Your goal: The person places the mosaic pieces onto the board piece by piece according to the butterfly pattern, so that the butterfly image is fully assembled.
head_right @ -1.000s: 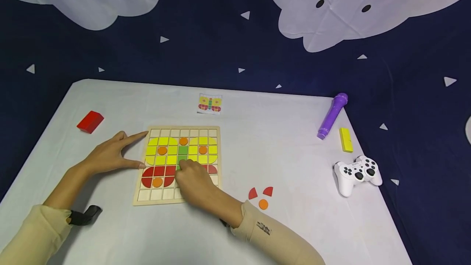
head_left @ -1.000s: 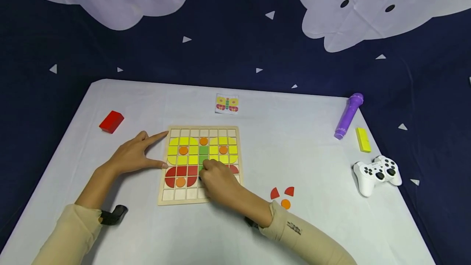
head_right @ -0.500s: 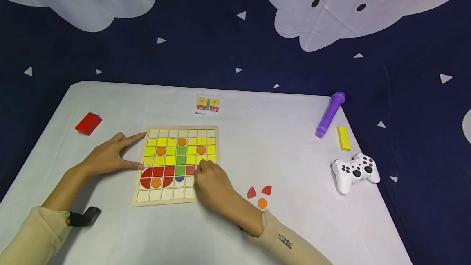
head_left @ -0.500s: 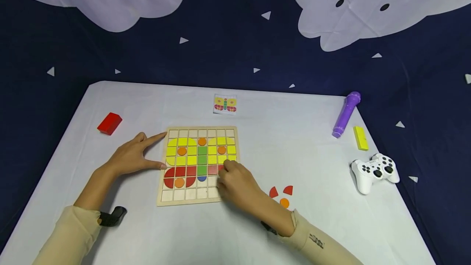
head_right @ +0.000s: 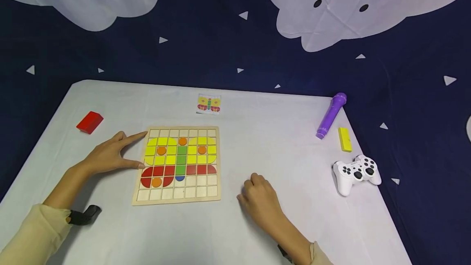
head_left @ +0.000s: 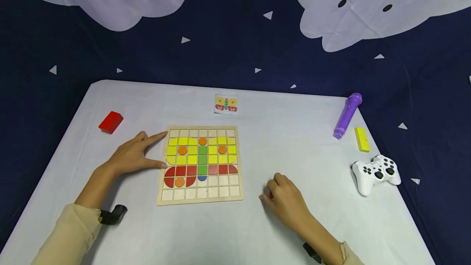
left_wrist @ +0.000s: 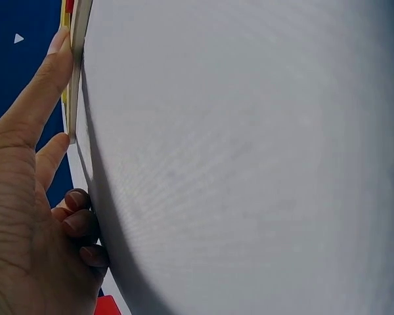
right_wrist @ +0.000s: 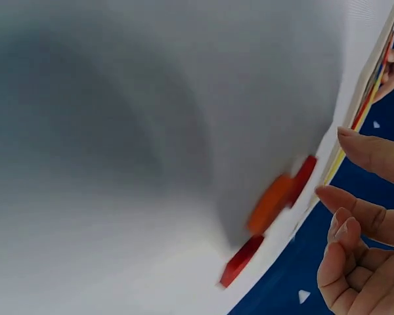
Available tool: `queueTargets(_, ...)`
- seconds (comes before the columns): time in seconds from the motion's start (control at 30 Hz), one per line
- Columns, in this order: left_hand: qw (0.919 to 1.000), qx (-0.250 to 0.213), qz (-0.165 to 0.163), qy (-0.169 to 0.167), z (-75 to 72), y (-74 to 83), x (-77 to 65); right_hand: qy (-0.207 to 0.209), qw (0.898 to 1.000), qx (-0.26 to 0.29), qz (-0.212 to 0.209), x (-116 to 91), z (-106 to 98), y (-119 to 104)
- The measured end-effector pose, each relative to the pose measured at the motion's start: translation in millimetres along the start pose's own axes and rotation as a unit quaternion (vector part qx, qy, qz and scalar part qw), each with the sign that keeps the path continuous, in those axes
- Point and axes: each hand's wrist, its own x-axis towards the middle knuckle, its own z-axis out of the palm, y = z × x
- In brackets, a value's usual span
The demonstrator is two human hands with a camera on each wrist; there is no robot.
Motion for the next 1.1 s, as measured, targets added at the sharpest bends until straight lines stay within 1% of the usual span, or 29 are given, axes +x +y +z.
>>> queueTargets(0.17,1.0,0.0,-0.002,0.0,-2.1,-1.1,0.0,0.006,1.0,-0.004,0.016,-9,-2,11)
queueTargets(0.3,1.0,0.0,-0.003,-0.003,-1.8,-1.5,-0.1,0.01,1.0,-0.01,0.02,-12,-2,14)
queueTargets(0.4,1.0,0.0,-0.002,-0.004,-0.9,-0.9,0.1,0.005,1.0,-0.008,0.028,-14,-2,15)
queueTargets(0.5,1.0,0.0,0.0,-0.002,0.0,-0.4,0.2,-0.007,0.999,0.009,0.046,-15,-2,14)
queueTargets(0.63,1.0,0.001,0.001,-0.002,0.3,0.0,0.3,-0.023,0.996,0.037,0.082,-16,-4,14)
queueTargets(0.77,1.0,0.002,0.002,-0.003,0.3,0.2,0.5,-0.034,0.993,0.051,0.104,-18,-5,15)
queueTargets(0.93,1.0,0.002,0.001,-0.004,0.4,-0.1,0.8,-0.036,0.991,0.066,0.108,-17,-4,17)
queueTargets(1.03,1.0,0.003,0.0,-0.005,0.3,0.3,0.7,-0.028,0.992,0.073,0.099,-15,-3,17)
queueTargets(1.1,1.0,0.003,0.0,-0.005,0.2,0.7,0.6,-0.02,0.994,0.07,0.084,-12,-3,15)
